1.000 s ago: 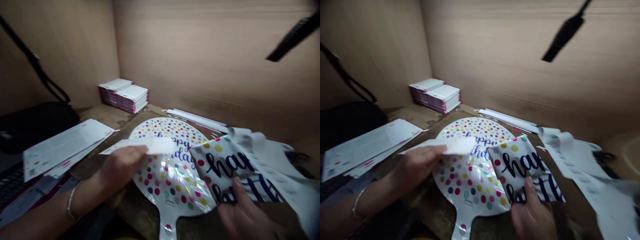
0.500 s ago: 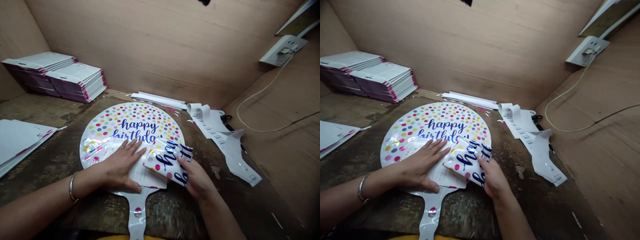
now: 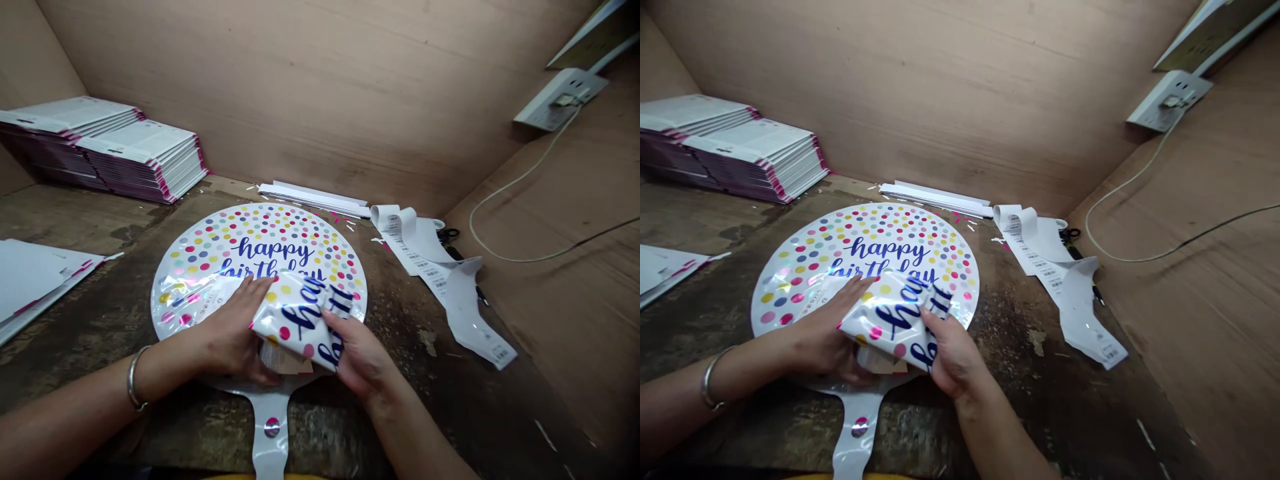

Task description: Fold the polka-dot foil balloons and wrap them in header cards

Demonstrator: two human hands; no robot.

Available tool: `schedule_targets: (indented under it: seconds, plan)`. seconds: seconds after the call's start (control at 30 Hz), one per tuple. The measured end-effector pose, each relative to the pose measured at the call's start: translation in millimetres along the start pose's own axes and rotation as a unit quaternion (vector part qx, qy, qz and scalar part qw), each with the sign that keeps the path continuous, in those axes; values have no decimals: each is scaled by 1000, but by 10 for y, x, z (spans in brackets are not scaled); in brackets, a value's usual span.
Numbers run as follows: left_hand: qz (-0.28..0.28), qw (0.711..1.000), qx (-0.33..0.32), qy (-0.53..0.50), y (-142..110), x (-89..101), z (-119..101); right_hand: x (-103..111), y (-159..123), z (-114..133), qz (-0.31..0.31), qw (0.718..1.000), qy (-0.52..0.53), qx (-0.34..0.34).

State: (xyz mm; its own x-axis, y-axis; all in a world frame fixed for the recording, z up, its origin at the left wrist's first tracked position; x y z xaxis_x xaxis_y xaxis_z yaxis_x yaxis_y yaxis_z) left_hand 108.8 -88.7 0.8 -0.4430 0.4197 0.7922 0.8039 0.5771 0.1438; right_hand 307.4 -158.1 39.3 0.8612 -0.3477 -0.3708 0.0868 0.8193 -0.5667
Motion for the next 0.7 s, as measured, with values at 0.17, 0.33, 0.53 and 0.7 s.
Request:
schedule_targets:
  seconds: [0.17, 0.33, 0.53, 0.7]
  plan:
    - [28, 996, 68, 42, 27, 109, -66, 484, -90, 321, -77, 989, -85, 95]
    - [27, 995, 69, 60, 31, 156, -79, 661, -78, 338, 16, 971, -237, 23]
    - [49, 994, 66, 77, 59, 170, -148, 553, -8, 196, 52, 966, -252, 1]
    - [48, 996, 48, 55, 95, 94, -188, 282, 29, 52, 84, 963, -250, 45]
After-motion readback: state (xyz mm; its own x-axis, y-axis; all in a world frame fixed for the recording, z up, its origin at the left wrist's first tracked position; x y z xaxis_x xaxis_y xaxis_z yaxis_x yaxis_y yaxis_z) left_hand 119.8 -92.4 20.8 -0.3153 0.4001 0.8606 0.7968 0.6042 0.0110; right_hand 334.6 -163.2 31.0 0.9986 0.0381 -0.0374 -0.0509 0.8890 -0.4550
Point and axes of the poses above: each hand's wrist, its own y-axis towards the middle knuckle, its own x-axis out of the back of the hand, z = x × y, the point moved 1 cm from there along y, towards the middle knuckle, and after that the axes turned 9 degrees about -y, right-handed, at the moved point
